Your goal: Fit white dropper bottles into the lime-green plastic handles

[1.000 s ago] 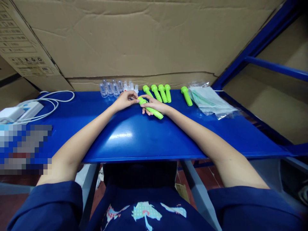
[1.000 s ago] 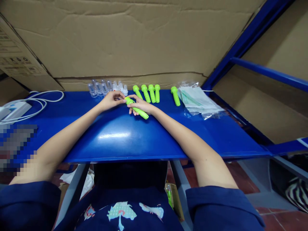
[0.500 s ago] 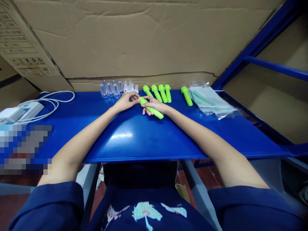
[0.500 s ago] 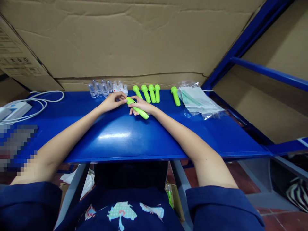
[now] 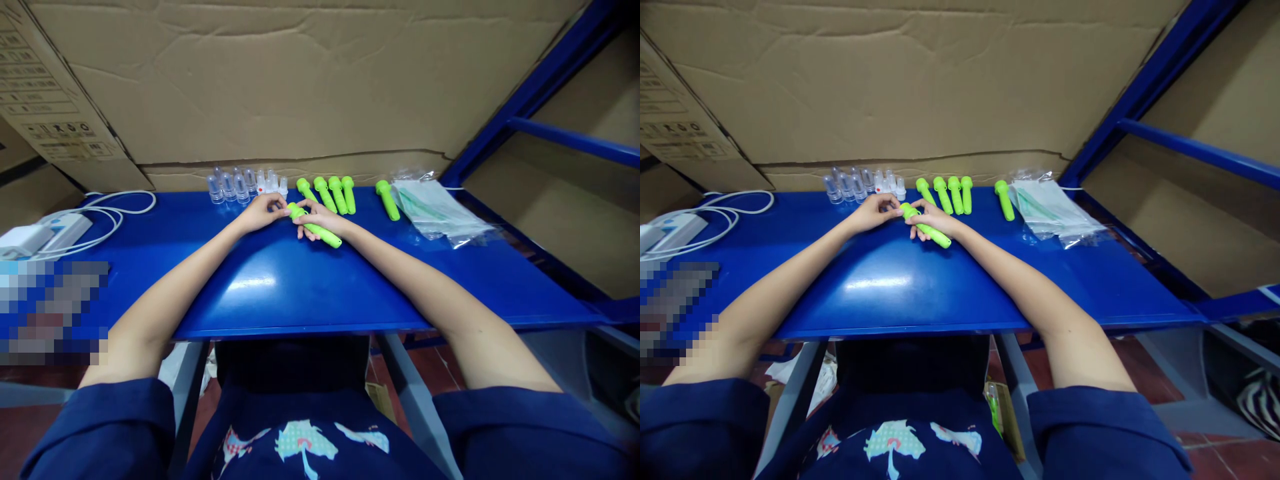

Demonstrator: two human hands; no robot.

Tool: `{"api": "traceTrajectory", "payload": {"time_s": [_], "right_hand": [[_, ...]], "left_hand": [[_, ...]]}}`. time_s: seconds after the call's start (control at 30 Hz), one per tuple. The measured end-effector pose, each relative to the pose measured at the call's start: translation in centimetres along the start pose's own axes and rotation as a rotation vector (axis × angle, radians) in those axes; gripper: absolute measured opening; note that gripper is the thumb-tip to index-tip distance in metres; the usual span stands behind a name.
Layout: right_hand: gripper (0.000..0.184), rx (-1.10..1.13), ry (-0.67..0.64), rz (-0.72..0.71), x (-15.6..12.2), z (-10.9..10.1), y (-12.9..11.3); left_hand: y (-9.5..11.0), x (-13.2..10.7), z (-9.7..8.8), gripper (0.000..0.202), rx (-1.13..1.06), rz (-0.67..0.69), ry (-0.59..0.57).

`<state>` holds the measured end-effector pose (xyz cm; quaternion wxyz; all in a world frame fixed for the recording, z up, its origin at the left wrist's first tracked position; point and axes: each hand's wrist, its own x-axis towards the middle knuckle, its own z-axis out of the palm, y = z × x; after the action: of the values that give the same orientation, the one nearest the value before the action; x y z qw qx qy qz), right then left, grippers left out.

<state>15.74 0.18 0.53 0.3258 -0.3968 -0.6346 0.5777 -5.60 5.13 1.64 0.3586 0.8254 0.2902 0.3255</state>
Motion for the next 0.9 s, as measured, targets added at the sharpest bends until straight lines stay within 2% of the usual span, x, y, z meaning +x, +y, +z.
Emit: {"api": "traceTrajectory", "payload": {"time_s": [0.3, 0.5, 0.9], "right_hand": [[0.049, 0.075, 0.023, -0.085, 0.2, -0.2, 0.8], [0.054, 0.129, 0.177, -0.156, 0.4, 0.0, 1.1], [0.058, 0.104, 0.263, -0.182, 0.3, 0.5, 1.5]], "left_hand": [[-0.2, 0.1, 1.4, 0.036, -0.025, -0.093, 0.179], [0.2, 0.0, 3.3, 0.018, -0.092, -0.207, 0.294], [1.5, -0.7, 4.7, 0.016, -0.065, -0.196, 0.372]]}}
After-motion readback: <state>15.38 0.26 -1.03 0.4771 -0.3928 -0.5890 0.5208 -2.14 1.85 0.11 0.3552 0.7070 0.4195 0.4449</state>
